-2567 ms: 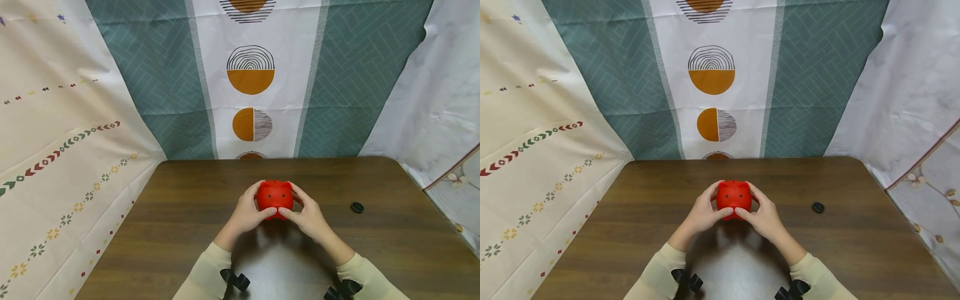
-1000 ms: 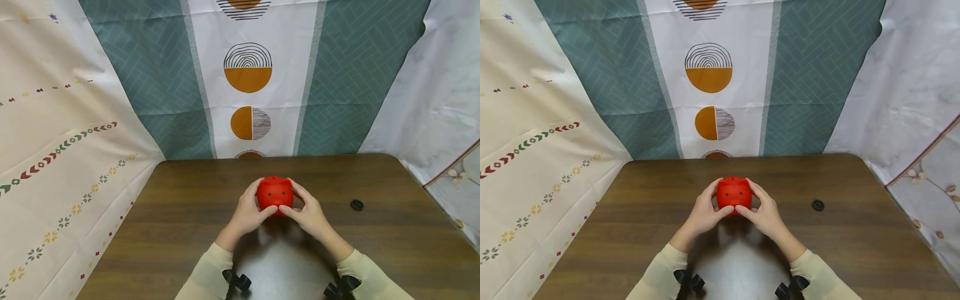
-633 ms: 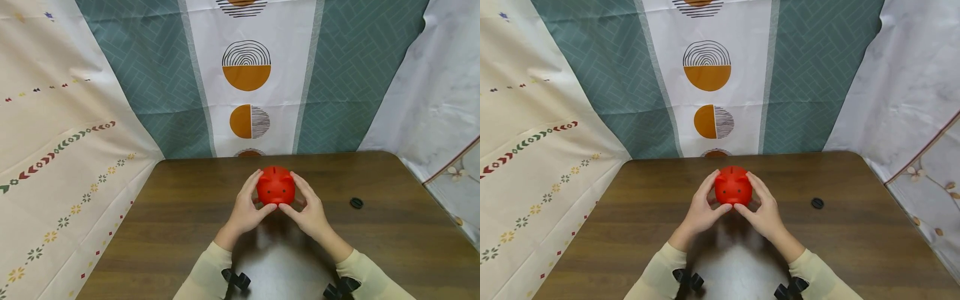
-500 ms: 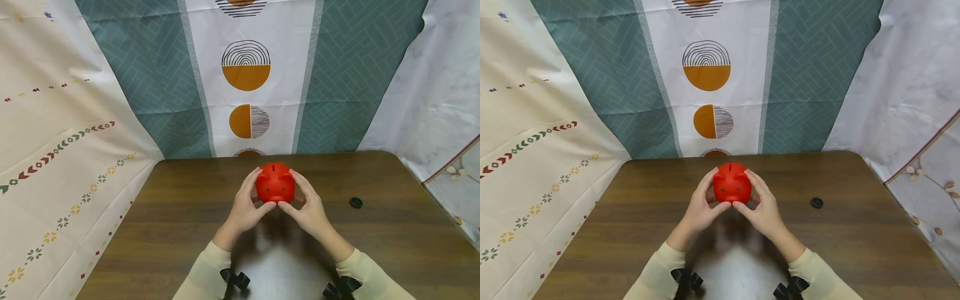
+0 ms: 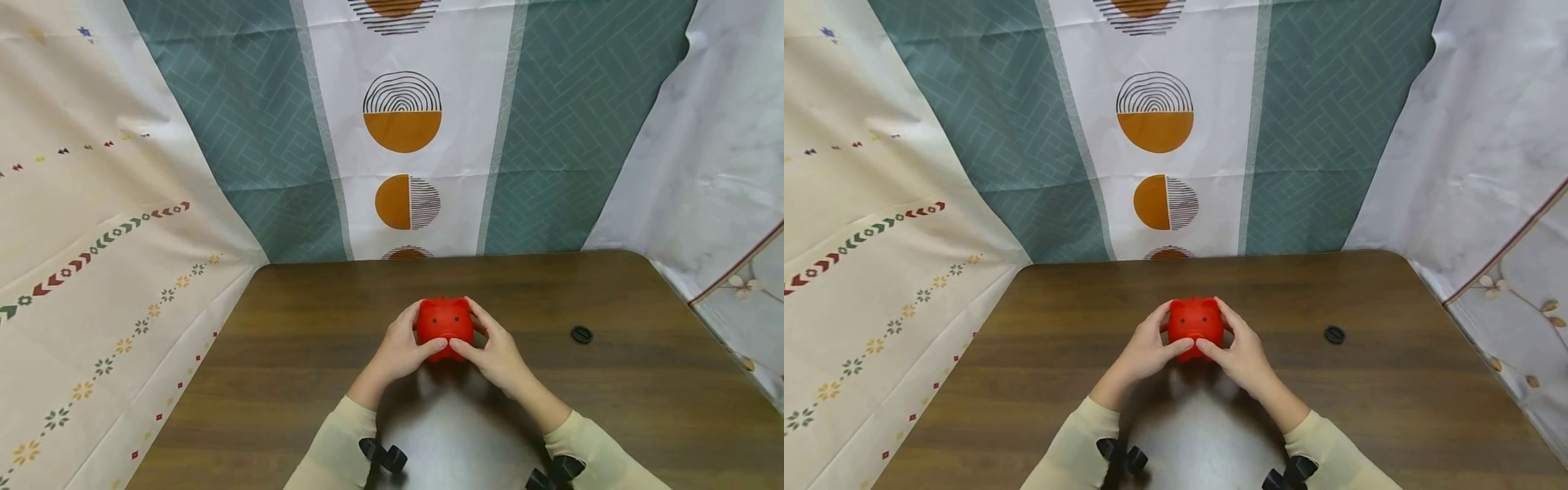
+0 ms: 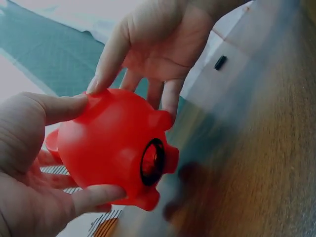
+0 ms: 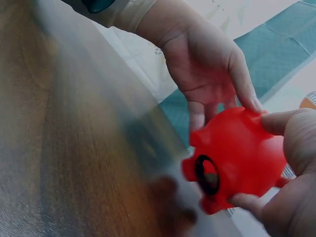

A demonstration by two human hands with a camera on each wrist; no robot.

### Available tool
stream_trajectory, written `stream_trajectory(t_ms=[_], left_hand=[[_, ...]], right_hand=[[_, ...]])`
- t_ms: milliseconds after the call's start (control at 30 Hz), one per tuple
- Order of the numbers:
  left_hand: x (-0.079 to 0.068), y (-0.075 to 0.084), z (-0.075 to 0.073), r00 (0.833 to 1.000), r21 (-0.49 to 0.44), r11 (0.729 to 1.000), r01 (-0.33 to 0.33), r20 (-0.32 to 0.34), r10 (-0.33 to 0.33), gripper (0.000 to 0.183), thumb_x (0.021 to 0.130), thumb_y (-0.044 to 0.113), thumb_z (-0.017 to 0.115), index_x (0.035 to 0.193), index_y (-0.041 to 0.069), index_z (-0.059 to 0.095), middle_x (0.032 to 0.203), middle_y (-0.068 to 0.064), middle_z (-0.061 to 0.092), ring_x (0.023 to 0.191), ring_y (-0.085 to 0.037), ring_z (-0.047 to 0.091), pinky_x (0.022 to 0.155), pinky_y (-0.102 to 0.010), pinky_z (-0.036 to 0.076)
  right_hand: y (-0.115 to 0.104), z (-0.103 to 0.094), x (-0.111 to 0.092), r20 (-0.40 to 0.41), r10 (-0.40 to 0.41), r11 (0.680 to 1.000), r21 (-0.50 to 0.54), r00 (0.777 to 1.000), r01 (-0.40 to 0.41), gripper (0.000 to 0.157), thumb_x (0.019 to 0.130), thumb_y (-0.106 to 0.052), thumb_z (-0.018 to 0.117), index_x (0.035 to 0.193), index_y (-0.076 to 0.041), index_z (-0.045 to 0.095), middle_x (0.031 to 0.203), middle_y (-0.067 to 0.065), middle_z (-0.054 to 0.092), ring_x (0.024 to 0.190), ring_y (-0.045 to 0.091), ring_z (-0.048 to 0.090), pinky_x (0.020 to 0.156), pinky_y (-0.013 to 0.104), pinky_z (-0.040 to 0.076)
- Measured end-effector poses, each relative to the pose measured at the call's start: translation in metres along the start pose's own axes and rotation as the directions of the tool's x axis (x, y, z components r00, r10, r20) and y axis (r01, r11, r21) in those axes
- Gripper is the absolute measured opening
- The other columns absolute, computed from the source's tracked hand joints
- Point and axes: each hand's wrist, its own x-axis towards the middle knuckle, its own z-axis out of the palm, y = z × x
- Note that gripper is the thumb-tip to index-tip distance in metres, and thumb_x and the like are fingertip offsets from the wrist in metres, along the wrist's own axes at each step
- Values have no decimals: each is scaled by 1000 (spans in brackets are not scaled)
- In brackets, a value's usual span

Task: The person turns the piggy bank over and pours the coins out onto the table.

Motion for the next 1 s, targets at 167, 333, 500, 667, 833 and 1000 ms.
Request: stream_trajectory(t_ms=[167, 333, 500, 667, 833, 1000], left_hand=[[1, 17, -4, 972, -72, 970, -231, -70, 226, 83, 82, 20, 77, 150, 24, 30, 155, 2, 22, 133, -23, 38, 87, -41, 53], [1, 14, -4, 989, -52, 988, -142, -38, 140, 81, 83, 24, 76, 150, 21, 30, 150, 1, 33, 126, -22, 44, 82, -35, 55], [-1, 7, -3, 999, -28, 999, -36, 7, 36, 80, 84, 28, 75, 150, 16, 30, 146, -1, 38, 123, -24, 46, 77, -30, 56], [-1, 5, -1, 1000, -35, 999, 11, 16, -10, 79, 85, 30, 74, 149, 14, 31, 144, -3, 41, 120, -24, 47, 77, -30, 56], [0, 8, 0, 998, -55, 997, -58, -27, 57, 79, 84, 27, 75, 150, 17, 31, 148, -1, 36, 124, -24, 46, 80, -33, 56], [1, 18, -1, 962, -78, 963, -258, -109, 249, 82, 81, 19, 78, 150, 20, 32, 155, -3, 24, 132, -27, 40, 86, -42, 53]], right_hand=[[-15, -2, 0, -140, -365, 930, -102, 921, 353, 85, 72, 6, 80, 145, -4, 40, 148, 13, 39, 131, 24, 44, 84, 33, 53], [4, -4, 5, -94, -195, 981, -28, 976, 193, 80, 79, -11, 80, 147, -24, 40, 148, 1, 40, 131, 27, 42, 81, 35, 54], [15, -2, 4, -37, -75, 997, 28, 996, 76, 78, 81, -19, 79, 148, -26, 38, 147, 4, 42, 130, 33, 41, 78, 35, 56], [8, -3, 1, -13, -47, 999, 13, 999, 47, 81, 82, -18, 78, 150, -19, 35, 146, 10, 42, 128, 37, 43, 78, 34, 56], [-14, -3, -1, -51, -138, 990, -19, 989, 137, 79, 79, -6, 79, 147, -9, 38, 145, 14, 43, 126, 37, 45, 78, 40, 55], [-13, -6, 2, -124, -384, 922, -105, 915, 372, 87, 69, 9, 81, 144, 0, 40, 148, 16, 39, 127, 33, 46, 80, 37, 54]])
